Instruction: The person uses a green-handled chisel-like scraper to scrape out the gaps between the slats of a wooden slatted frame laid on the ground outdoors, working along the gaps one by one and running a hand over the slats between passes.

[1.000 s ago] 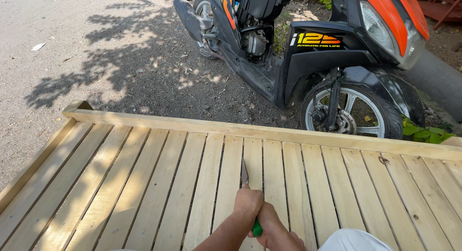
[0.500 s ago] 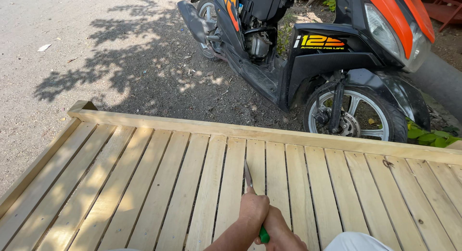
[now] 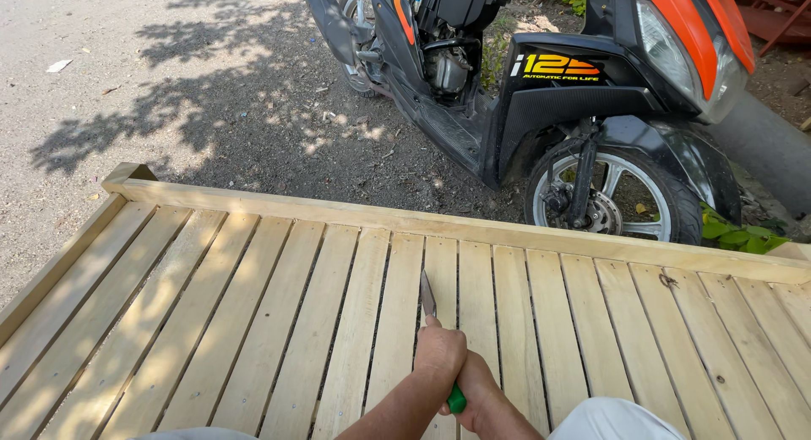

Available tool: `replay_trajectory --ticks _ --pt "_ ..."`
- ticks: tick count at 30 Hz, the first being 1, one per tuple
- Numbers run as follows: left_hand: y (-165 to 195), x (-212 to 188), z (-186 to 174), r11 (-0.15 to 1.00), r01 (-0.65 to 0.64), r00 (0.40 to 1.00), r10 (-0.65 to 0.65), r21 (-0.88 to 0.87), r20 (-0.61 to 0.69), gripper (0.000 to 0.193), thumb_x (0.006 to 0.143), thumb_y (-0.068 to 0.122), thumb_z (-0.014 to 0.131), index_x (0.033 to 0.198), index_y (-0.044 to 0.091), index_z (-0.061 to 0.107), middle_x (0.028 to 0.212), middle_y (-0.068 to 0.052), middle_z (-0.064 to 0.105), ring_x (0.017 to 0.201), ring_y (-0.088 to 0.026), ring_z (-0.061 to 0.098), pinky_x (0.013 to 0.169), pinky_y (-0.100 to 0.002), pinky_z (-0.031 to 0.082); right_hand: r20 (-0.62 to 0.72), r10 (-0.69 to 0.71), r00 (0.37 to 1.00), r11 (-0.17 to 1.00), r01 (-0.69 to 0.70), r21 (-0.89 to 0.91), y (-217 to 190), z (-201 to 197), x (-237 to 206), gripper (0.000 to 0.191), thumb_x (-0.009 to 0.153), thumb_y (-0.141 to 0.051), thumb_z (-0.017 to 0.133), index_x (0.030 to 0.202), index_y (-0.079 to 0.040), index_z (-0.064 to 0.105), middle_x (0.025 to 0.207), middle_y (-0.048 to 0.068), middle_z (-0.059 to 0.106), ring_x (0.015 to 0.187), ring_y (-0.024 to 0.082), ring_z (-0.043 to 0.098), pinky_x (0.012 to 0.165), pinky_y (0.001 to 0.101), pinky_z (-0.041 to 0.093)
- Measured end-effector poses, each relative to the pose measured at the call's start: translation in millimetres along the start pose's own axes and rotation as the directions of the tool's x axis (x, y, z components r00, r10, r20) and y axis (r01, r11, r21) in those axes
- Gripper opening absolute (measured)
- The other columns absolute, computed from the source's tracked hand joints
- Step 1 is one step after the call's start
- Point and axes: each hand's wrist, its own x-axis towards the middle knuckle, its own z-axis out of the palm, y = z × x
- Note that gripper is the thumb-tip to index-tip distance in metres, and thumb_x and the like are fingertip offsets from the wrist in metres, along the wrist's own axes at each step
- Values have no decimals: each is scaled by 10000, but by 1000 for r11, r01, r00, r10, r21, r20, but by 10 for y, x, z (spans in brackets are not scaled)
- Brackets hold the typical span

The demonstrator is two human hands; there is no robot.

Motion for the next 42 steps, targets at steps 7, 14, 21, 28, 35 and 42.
replay_trajectory --ticks 7,14,21,28,35,42 --pt "14 30 -306 999 -13 999 15 -40 34 621 876 159 567 1464 21 425 1271 -288 648 1176 -399 663 1032 -440 513 -56 21 998 998 -18 52 11 217 278 279 1062 -208 295 997 -65 526 705 71 549 514 154 451 441 344 353" --pt "75 -38 -400 997 33 996 -27 -63 87 610 862 127 574 1444 12 437 1256 -304 664 1163 -399 684 1012 -441 530 -38 -19 999 999 20 28 19 263 209 275 1047 -208 328 999 -29 531 675 80 531 479 162 444 428 344 334" --pt "-115 -340 -643 924 99 979 -25 -370 201 706 820 29 501 1521 66 426 1198 -248 679 1087 -339 679 913 -420 559 -162 -185 969 965 148 -217 368 357 252 411 1038 -315 416 1217 -36 658 757 99 636 577 184 556 514 351 440" --pt "-345 -495 -773 923 173 968 -95 -344 232 769 846 -8 452 1597 129 365 1165 -221 685 1001 -302 676 837 -389 564 -190 -339 921 831 199 -519 898 371 556 516 949 -363 599 1440 -222 526 1274 62 699 1241 215 664 1058 327 493" --pt "-545 -196 -776 969 28 990 7 -244 141 685 880 15 474 1552 145 461 1285 -157 699 1095 -231 702 956 -320 551 -208 -326 922 813 161 -559 952 563 655 614 991 -423 509 1546 -226 340 1376 99 647 1265 244 662 1063 346 533" --pt "-692 -180 -664 997 -79 995 79 -16 54 602 902 46 501 1501 103 511 1303 -210 698 1189 -267 695 1051 -312 514 -180 -273 945 846 146 -513 880 594 633 606 996 -397 496 1547 -211 328 1357 100 649 1241 244 666 1039 353 539"
